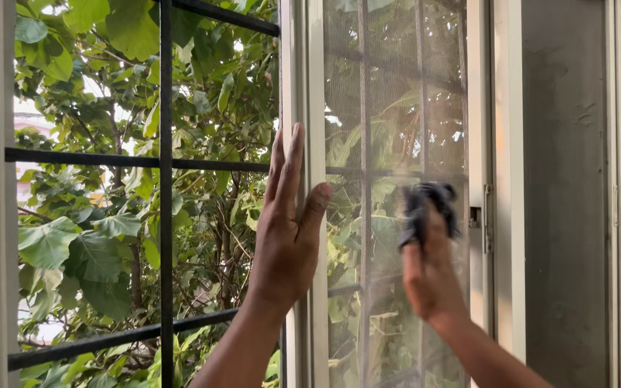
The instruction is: The person wipes a window screen with a cloth, moving vertically along the frame and mesh. The person uses both hands to hold the cloth and apply pressure while cleaning the screen surface.
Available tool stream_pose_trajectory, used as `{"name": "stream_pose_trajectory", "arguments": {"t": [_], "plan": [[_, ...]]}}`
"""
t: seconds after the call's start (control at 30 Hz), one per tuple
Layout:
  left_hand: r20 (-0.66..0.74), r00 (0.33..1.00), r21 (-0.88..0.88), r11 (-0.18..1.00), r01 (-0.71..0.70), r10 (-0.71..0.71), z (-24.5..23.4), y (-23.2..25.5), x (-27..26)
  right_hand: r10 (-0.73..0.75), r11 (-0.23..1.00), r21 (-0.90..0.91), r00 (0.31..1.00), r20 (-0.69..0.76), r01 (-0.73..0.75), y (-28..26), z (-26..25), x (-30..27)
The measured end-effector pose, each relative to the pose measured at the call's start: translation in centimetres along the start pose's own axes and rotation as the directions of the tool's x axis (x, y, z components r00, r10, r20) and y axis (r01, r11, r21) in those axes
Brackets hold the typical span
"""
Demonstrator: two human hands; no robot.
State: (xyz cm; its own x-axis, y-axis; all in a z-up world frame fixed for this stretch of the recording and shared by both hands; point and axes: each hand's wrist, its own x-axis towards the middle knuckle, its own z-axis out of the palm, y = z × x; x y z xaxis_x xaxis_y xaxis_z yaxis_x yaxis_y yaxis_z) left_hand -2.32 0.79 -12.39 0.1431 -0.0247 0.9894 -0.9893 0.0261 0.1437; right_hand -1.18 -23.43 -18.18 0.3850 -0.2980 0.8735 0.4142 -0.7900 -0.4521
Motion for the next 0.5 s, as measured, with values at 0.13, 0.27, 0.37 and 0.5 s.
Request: {"name": "stream_pose_trajectory", "arguments": {"t": [0.13,0.27,0.37,0.5], "plan": [[-0.007,0.999,-0.009,0.999,-0.036,0.036,0.1,0.0,-0.1,-0.369,0.886,-0.387,0.895,-0.250,0.257,2.0,-0.7,1.8],[-0.019,0.998,-0.004,0.998,-0.061,0.060,0.4,-0.1,-0.2,0.247,0.947,0.218,0.969,-0.023,-0.236,-3.7,0.8,0.6],[-0.031,0.996,0.014,0.997,-0.081,0.081,0.5,-0.4,-0.1,-0.166,0.980,0.106,0.986,-0.026,0.168,-7.5,1.7,-0.4],[-0.080,0.985,0.064,0.986,-0.151,0.156,0.7,-0.6,0.1,-0.689,0.707,-0.260,0.723,-0.046,0.657,-6.9,1.4,0.8]]}}
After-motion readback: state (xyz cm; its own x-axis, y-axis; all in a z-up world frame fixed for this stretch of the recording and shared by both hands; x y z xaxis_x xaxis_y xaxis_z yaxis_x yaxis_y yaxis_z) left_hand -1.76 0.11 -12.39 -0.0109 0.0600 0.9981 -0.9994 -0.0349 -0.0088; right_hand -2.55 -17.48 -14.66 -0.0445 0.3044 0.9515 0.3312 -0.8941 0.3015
